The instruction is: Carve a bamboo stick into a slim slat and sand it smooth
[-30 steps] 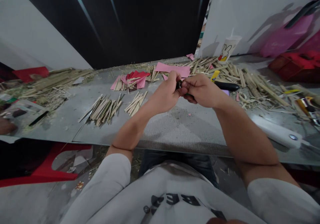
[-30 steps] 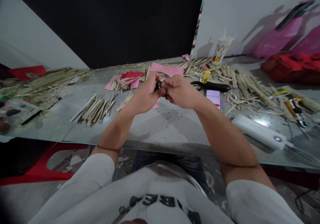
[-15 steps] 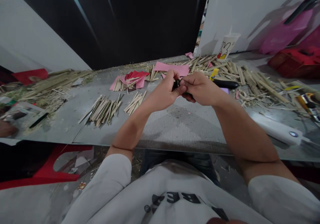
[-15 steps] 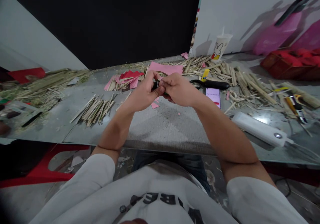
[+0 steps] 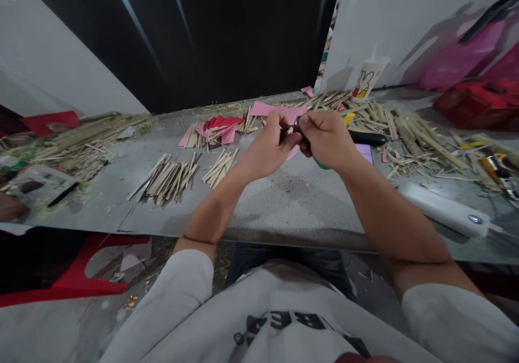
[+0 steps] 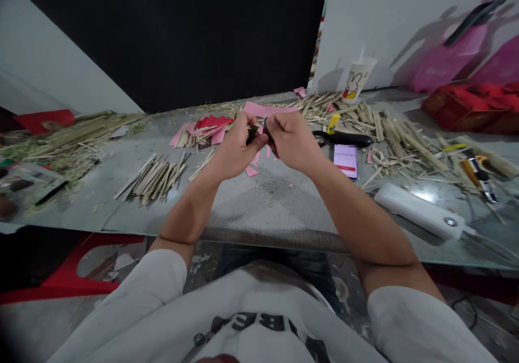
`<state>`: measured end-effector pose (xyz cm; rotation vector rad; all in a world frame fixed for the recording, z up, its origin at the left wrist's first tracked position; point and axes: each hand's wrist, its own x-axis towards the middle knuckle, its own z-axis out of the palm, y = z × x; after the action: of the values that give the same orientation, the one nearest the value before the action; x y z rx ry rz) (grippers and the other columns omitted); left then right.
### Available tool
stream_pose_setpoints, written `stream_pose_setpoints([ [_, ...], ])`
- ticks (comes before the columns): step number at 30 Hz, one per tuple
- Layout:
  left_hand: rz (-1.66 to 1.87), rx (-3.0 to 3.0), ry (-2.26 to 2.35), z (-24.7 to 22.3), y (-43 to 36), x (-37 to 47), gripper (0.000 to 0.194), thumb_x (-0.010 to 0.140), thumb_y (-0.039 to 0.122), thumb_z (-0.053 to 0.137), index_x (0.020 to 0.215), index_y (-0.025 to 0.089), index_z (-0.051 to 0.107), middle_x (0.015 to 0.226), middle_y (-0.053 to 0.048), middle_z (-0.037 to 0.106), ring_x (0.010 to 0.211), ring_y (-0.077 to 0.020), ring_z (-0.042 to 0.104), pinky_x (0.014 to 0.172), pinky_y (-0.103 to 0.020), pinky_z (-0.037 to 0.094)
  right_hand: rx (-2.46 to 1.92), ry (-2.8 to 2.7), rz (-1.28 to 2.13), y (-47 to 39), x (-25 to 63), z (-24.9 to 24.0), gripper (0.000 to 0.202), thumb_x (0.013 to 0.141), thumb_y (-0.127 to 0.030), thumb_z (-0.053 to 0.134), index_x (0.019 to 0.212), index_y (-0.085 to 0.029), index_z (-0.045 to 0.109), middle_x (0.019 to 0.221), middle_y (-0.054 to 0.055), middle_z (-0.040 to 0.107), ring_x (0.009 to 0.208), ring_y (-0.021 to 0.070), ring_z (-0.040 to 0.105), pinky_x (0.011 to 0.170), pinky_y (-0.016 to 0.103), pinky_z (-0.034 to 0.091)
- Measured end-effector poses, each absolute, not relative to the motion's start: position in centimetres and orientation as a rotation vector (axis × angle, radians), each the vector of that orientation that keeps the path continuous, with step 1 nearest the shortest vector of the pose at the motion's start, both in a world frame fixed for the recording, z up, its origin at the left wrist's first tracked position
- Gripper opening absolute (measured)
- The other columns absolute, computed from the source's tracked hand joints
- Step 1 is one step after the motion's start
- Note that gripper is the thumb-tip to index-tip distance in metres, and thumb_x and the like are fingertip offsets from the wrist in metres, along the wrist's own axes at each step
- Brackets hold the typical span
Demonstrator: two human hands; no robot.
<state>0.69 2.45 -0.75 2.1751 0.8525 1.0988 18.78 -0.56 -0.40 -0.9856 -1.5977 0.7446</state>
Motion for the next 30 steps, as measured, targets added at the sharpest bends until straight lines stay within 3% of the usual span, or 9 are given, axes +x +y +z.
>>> stream_pose_setpoints([
  [5,0.939,1.806,0.699,0.0,1.8,0.9,0.013,0.116,0.019,0.046,0.107,0.027,0.041,0.078,0.007,0.047,0.058,-0.0084,0.045,0.061,-0.027,0.039,-0.938,-1.593,0.881,-0.6,20.2,0.4,0.046,0.118,-0.038,0.064,0.075,-0.022,0.064,0.062,0.001,0.060,0.051,0.0135,0.053,0.049,0.028,0.040],
  [12,1.018,1.828,0.691,0.6,2.0,0.6,0.010,0.117,0.019,0.050,0.108,0.024,0.050,0.070,0.007,0.068,0.051,-0.0068,0.059,0.058,-0.022,0.045,-0.863,-1.856,0.904,-1.6,21.6,1.8,0.044,0.117,-0.044,0.068,0.080,-0.022,0.067,0.070,0.004,0.069,0.058,0.0149,0.063,0.055,0.029,0.050],
  [15,0.943,1.823,0.709,0.8,2.4,0.7,0.023,0.116,0.019,0.051,0.095,0.018,0.061,0.074,0.000,0.075,0.047,-0.0036,0.051,0.052,-0.022,0.039,-0.934,-1.894,0.947,-1.7,21.9,2.0,0.044,0.120,-0.039,0.065,0.080,-0.021,0.068,0.062,0.003,0.066,0.051,0.0143,0.060,0.050,0.028,0.050],
  [17,0.912,1.781,0.753,0.8,2.5,0.8,0.030,0.115,0.019,0.054,0.087,0.016,0.064,0.072,-0.003,0.075,0.047,-0.0028,0.047,0.050,-0.021,0.035,-1.004,-1.879,0.944,-1.8,22.0,2.3,0.041,0.120,-0.025,0.061,0.081,-0.019,0.069,0.058,0.002,0.064,0.048,0.0133,0.060,0.048,0.027,0.049],
  [21,0.882,1.700,0.794,0.7,2.3,0.7,0.033,0.117,0.021,0.048,0.090,0.017,0.065,0.070,0.000,0.069,0.050,-0.0050,0.053,0.049,-0.022,0.034,-1.100,-1.787,0.923,-2.1,22.3,3.0,0.042,0.119,-0.007,0.050,0.083,-0.015,0.070,0.062,0.003,0.065,0.047,0.0107,0.057,0.047,0.025,0.046],
  [26,0.912,1.831,0.637,-0.2,2.8,0.5,0.029,0.119,0.030,0.046,0.100,0.020,0.065,0.069,0.005,0.052,0.055,-0.0080,0.047,0.053,-0.024,0.034,-1.059,-1.829,0.893,-2.2,22.7,3.3,0.042,0.119,-0.007,0.050,0.082,-0.017,0.068,0.066,0.001,0.062,0.052,0.0101,0.053,0.050,0.025,0.042],
  [30,0.943,1.943,0.628,-0.5,3.1,0.5,0.035,0.116,0.036,0.053,0.086,0.020,0.061,0.072,0.004,0.040,0.063,-0.0101,0.037,0.058,-0.028,0.029,-1.031,-1.940,0.842,-2.2,22.5,3.0,0.041,0.118,-0.010,0.051,0.081,-0.018,0.067,0.063,0.001,0.060,0.057,0.0107,0.050,0.054,0.025,0.037],
])
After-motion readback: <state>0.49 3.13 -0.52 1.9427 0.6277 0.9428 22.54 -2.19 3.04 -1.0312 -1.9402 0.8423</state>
